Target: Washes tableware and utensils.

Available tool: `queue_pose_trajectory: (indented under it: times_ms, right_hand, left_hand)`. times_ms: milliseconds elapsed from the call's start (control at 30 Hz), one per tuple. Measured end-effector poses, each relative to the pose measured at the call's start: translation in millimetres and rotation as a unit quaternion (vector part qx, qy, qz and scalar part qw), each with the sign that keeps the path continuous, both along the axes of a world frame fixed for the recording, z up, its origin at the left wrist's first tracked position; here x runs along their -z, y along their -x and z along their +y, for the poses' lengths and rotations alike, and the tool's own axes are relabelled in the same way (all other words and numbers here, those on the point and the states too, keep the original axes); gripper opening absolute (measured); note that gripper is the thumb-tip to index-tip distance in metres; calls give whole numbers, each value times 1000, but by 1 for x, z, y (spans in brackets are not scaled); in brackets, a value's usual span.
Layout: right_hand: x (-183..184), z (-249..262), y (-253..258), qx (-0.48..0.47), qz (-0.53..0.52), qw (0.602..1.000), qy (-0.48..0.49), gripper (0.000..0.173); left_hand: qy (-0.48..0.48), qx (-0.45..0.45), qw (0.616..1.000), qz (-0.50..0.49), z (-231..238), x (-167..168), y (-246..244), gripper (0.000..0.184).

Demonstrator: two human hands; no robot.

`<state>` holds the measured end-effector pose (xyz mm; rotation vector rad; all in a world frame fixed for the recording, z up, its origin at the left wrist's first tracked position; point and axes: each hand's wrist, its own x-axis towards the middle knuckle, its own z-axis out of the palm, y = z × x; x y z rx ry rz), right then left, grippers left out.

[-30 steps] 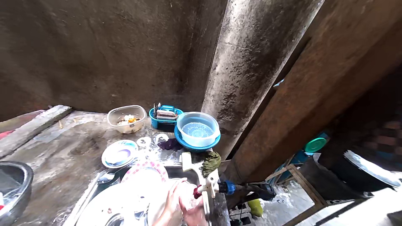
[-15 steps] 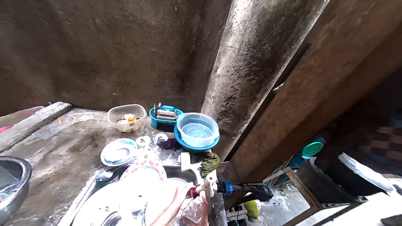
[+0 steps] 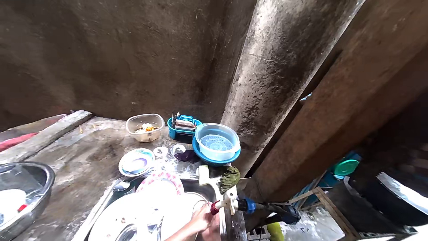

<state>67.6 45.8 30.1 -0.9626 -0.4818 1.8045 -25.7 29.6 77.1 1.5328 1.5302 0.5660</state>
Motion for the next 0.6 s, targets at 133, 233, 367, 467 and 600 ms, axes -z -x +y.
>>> queue_pose_trajectory:
  times_ms: [133, 233, 367, 467, 600]
  right_hand:
    - [8, 14, -9, -23, -78, 994, -72, 39]
    - [-28, 12, -20, -78, -45, 994, 63, 47]
    - [5, -3, -18, -142, 47, 983, 110, 58]
    - [-6, -7, -17, -125, 39, 982, 134, 55]
    - [-2, 1, -20, -130, -15, 991, 17, 59]
  left_hand:
    - [-136, -27, 990, -38, -14, 9, -12, 37]
    - [-257, 154, 953, 49, 0, 9, 11, 24]
    - [-54, 183, 966, 176, 31, -25, 3, 48]
    - [-226, 78, 967, 85, 18, -8, -4, 42]
    - [-329, -218, 918, -28, -8, 34, -15, 33]
